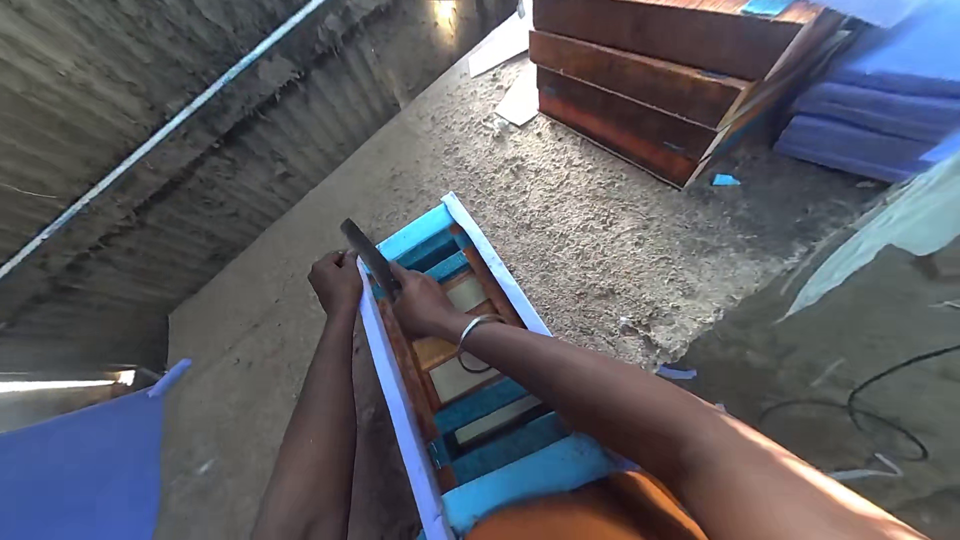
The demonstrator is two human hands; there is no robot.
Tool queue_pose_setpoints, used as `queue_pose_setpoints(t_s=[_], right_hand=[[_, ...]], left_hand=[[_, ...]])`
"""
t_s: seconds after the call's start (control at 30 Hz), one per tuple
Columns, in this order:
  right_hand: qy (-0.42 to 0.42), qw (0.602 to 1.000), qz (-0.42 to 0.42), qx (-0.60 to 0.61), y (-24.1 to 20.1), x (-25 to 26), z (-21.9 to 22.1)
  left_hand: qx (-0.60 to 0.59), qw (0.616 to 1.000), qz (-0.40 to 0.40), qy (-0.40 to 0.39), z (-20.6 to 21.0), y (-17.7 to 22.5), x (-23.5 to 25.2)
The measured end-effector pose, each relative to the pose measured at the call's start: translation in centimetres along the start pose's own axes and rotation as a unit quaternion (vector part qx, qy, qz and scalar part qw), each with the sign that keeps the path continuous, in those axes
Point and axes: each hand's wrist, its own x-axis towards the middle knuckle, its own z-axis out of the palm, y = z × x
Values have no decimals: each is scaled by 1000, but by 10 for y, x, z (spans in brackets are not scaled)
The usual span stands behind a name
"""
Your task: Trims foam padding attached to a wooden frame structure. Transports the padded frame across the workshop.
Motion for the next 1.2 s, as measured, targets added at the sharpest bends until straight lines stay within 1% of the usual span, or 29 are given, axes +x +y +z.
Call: queue_pose_setpoints(t_s=[0.1, 0.2, 0.27, 0.33, 0.4, 0.47, 0.53, 0.6, 0.63, 0.77, 0.8, 0.93, 1.0, 1.03, 1.1, 1.13, 1.2], right_hand=[[9, 1000, -13, 8, -4, 12, 2], [3, 1000, -23, 8, 3, -22, 1], [-12, 1000, -7, 14, 2, -42, -3], [-14, 1000, 0, 11, -1, -32, 2], [7, 1000, -6, 2, -4, -10, 11], [7, 1000, -5, 3, -5, -7, 13], [5, 1000, -17, 15, 1, -33, 12], [-19, 1000, -6, 3, 5, -59, 5], [-25, 1000, -2, -2, 6, -62, 4], [-9, 1000, -27, -1, 8, -30, 12], [-12, 999, -29, 7, 7, -32, 10], [-45, 998, -28, 37, 11, -89, -6], [-37, 998, -29, 35, 15, -101, -6], [-38, 999, -25, 31, 14, -99, -5], [-32, 999, -23, 24, 12, -86, -1], [-26, 999, -29, 25, 12, -79, 1], [-15, 999, -42, 26, 13, -64, 6]], left_hand=[[10, 1000, -2, -2, -2, 2, 0], [14, 1000, -1, -2, -2, 2, 1], [8, 1000, 4, 7, -1, 2, 1], [15, 1000, 4, 12, -1, 3, 0], [24, 1000, 13, 4, -1, 5, -1], [30, 999, 24, -2, -4, 6, -1], [32, 999, 30, -2, -5, 4, -1], [26, 999, 30, 8, -3, 5, 0], [23, 999, 30, 13, -1, 5, 0], [17, 998, 50, 19, -1, 11, -3], [16, 998, 53, 24, -1, 9, -2], [-4, 998, 54, 38, -6, 0, 2], [-34, 998, 37, 29, -9, -5, -1], [-57, 998, 18, 8, -14, -7, -7], [-85, 993, -56, -59, -28, -5, -33], [-78, 991, -79, -78, -33, -3, -49], [-45, 992, -76, -88, -32, -5, -76]])
